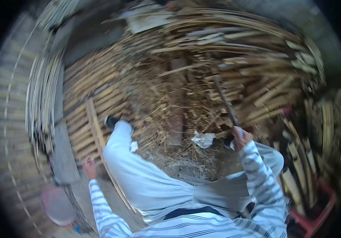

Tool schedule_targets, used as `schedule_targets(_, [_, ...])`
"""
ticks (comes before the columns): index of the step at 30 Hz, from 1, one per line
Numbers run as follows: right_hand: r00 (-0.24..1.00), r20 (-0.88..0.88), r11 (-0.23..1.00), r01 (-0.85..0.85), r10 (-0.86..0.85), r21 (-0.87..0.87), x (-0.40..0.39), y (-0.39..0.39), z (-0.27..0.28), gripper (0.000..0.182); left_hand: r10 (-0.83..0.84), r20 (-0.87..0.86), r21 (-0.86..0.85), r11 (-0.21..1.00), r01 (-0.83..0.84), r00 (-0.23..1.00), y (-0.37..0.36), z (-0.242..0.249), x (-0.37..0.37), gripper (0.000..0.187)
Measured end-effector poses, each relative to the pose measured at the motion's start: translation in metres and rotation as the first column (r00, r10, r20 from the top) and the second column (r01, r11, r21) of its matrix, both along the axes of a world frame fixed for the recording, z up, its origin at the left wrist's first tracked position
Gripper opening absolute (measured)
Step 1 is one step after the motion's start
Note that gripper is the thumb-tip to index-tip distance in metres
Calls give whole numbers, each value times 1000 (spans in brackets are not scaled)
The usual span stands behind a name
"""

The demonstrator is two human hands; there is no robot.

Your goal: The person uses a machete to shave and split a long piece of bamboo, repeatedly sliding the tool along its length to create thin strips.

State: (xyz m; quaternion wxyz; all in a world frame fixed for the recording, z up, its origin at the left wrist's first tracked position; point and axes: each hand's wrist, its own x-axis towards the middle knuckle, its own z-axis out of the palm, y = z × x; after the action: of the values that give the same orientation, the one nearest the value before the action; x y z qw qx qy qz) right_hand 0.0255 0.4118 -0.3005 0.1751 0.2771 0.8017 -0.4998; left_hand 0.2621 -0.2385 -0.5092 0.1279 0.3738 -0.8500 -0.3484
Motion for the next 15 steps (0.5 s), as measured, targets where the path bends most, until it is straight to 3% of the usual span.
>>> schedule_targets(2, [996, -49, 991, -83, 78, -101, -2, 20, -6, 23, -12, -82, 63, 998, 17, 997, 4, 53, -63, 30])
schedule_targets(3, [994, -1, 984, -109, 110, -138, -5, 32, -16, 23, -15, -115, 115, 993, 28, 993, 14, 87, -95, 30])
schedule_targets(4, [979, 11, 979, -203, 202, 37, -7, 39, -24, 28, -85, -181, 79, 992, 101, 980, 33, 120, -130, 30])
schedule_targets(5, [981, 106, 983, -155, 165, -97, -11, 44, -28, 36, -152, -243, 40, 985, 167, 958, 59, 154, -167, 30])
schedule_targets(7, [971, 159, 982, -164, 177, -94, -13, 46, -48, 42, -269, -298, 0, 959, 282, 916, 118, 212, -233, 30])
schedule_targets(8, [953, 107, 954, -292, 285, 61, -12, 50, -71, 42, -321, -297, 1, 942, 337, 899, 150, 237, -265, 30])
schedule_targets(9, [937, 99, 916, -348, 334, 198, -10, 46, -81, 39, -373, -297, 2, 920, 392, 879, 183, 254, -298, 30])
schedule_targets(10, [904, 219, 908, -400, 368, 126, -14, 44, -80, 40, -457, -294, -29, 882, 470, 840, 215, 264, -331, 30])
schedule_targets(11, [866, 228, 830, -495, 446, 256, -18, 40, -54, 44, -538, -285, -61, 836, 545, 794, 248, 273, -362, 31])
schedule_targets(12, [815, 369, 857, -508, 446, 85, -24, 47, -55, 51, -575, -314, -7, 797, 604, 755, 285, 276, -394, 31])
schedule_targets(14, [809, 402, 888, -459, 430, -28, -21, 63, -56, 57, -628, -350, 94, 715, 693, 695, 362, 268, -455, 32])
schedule_targets(15, [842, 318, 879, -474, 436, 52, -14, 68, -61, 60, -644, -356, 143, 679, 720, 677, 400, 256, -483, 33])
